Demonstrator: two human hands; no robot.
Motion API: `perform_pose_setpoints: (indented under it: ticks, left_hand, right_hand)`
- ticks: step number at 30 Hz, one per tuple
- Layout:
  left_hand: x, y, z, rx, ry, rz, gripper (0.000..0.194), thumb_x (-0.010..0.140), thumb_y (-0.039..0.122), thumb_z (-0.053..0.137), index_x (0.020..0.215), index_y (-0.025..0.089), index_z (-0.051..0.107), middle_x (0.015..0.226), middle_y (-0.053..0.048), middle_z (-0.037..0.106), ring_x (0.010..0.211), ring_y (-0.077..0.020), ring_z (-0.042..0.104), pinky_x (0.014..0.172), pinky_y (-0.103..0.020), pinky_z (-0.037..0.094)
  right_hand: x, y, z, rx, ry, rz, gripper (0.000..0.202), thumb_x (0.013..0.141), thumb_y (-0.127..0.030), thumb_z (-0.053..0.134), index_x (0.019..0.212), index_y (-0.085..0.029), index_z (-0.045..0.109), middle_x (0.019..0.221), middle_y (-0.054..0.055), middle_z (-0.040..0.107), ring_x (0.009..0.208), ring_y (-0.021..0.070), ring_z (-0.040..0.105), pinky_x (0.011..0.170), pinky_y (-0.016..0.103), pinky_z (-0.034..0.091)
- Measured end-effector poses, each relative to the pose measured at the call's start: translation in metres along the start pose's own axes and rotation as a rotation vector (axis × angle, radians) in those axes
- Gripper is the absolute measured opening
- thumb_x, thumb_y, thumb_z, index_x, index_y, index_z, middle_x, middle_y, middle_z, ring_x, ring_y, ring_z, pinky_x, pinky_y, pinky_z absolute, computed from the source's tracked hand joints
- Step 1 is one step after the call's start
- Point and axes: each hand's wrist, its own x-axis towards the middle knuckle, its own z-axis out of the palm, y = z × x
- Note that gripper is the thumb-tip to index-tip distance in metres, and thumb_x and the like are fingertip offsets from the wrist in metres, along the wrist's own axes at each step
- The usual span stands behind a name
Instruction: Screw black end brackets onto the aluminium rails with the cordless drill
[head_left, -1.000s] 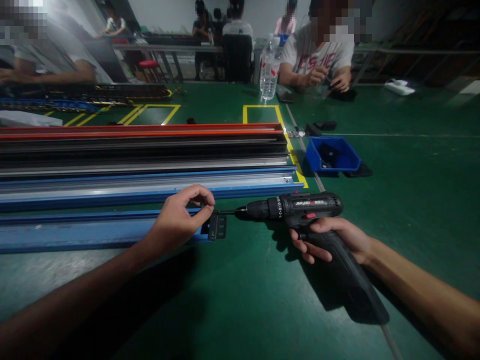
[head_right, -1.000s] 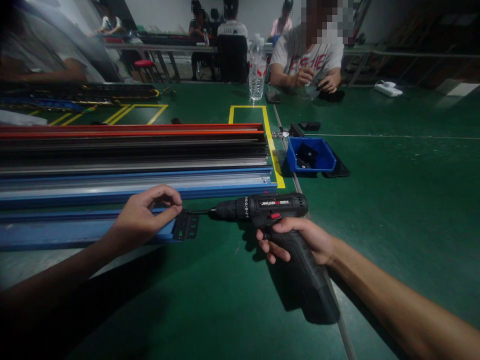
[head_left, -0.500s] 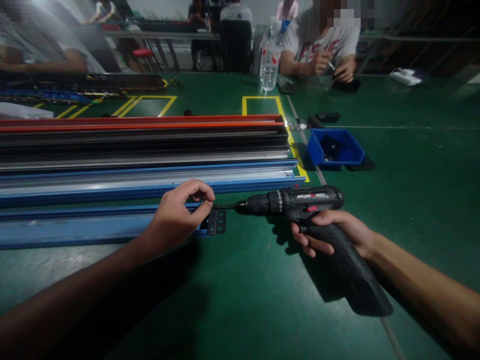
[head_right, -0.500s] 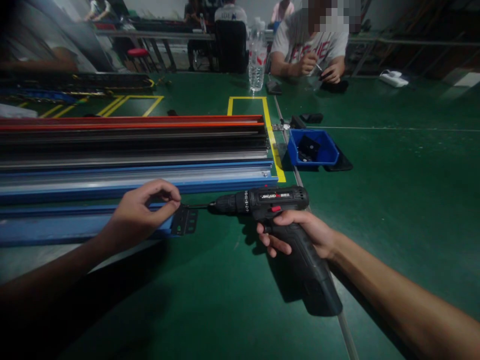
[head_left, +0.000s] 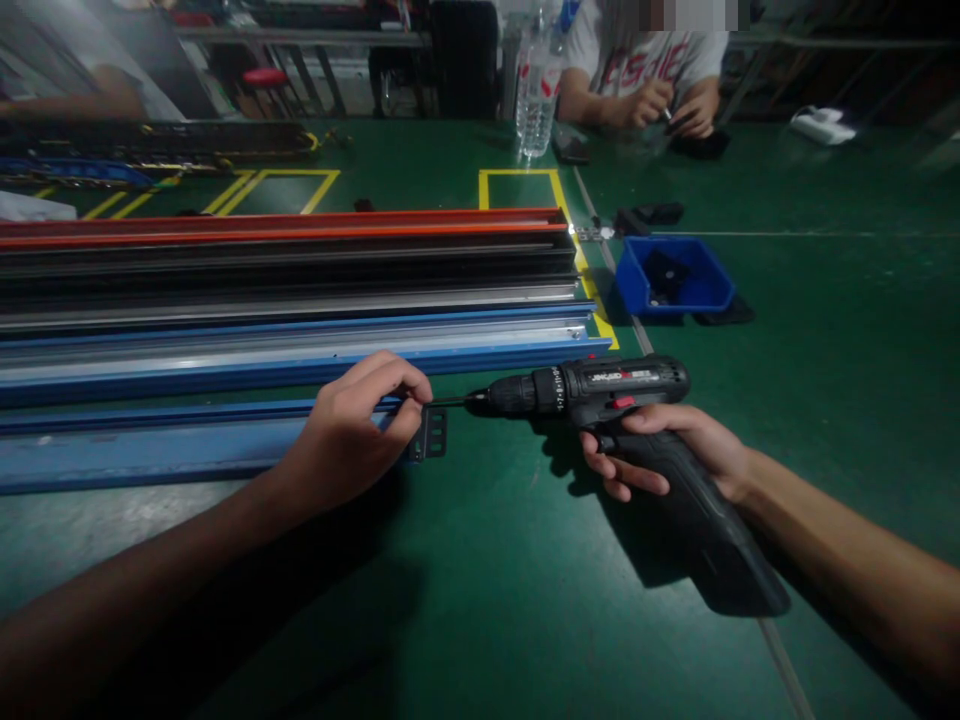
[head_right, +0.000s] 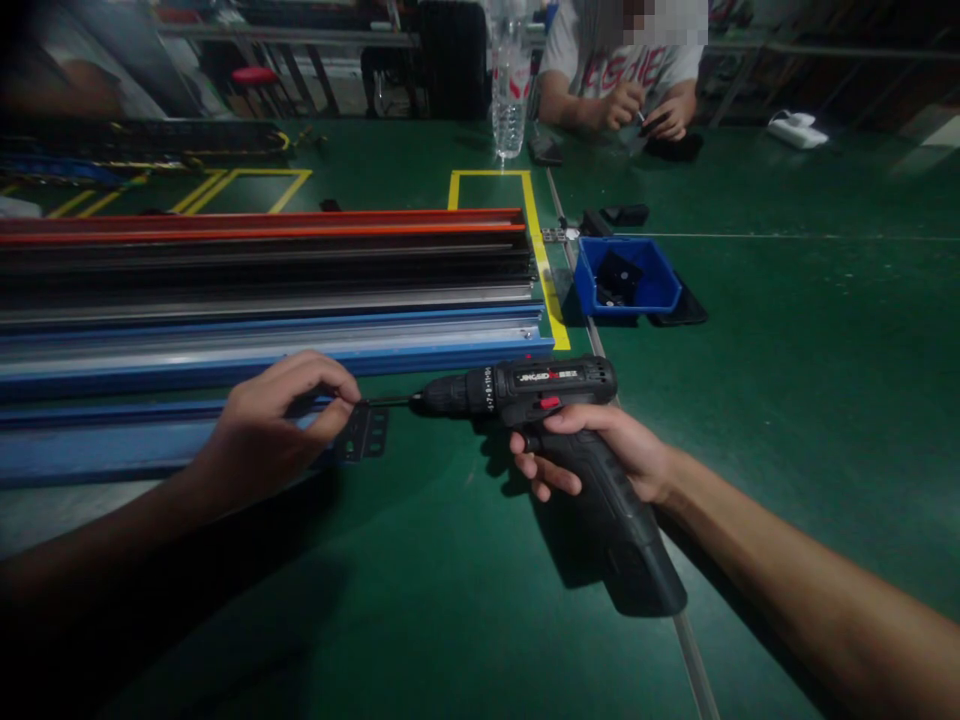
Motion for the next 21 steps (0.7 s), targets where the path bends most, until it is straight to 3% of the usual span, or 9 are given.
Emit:
perform_pose_setpoints:
  ticks: [11, 21]
  left_hand:
    - [0.0053, 0.0013, -0.0039, -0.065, -0.059, -0.129, 0.013, 0.088, 0.030, 0.058, 0.078, 0.024, 0.064, 0.082, -0.002, 0.071, 0.080, -0.0202, 0.066, 0.080, -0.034, 0.054]
    - [0.0026, -0.0032, -0.0027, -0.093, -0.047, -0.113, 0.010, 0.088, 0.024, 0.060, 0.081, 0.023, 0.065, 0.084, -0.001, 0.069, 0.080, -0.0189, 0.065, 0.080, -0.033, 0.051]
  right_hand:
    - [0.0006, 0.0013, -0.0017, -0.017, 0.009, -0.002, 0.038, 0.098, -0.031, 0.063, 0.117, 0.000, 0.075, 0.094, 0.012, 0.075, 0.056, 0.0084, 0.058, 0.081, 0.028, 0.061]
    - [0.0003, 0.0016, -0.0025, -0.024, 0.010, 0.003, 0.038, 0.098, -0.031, 0.062, 0.117, 0.000, 0.075, 0.094, 0.011, 0.074, 0.056, 0.0082, 0.057, 0.081, 0.028, 0.059]
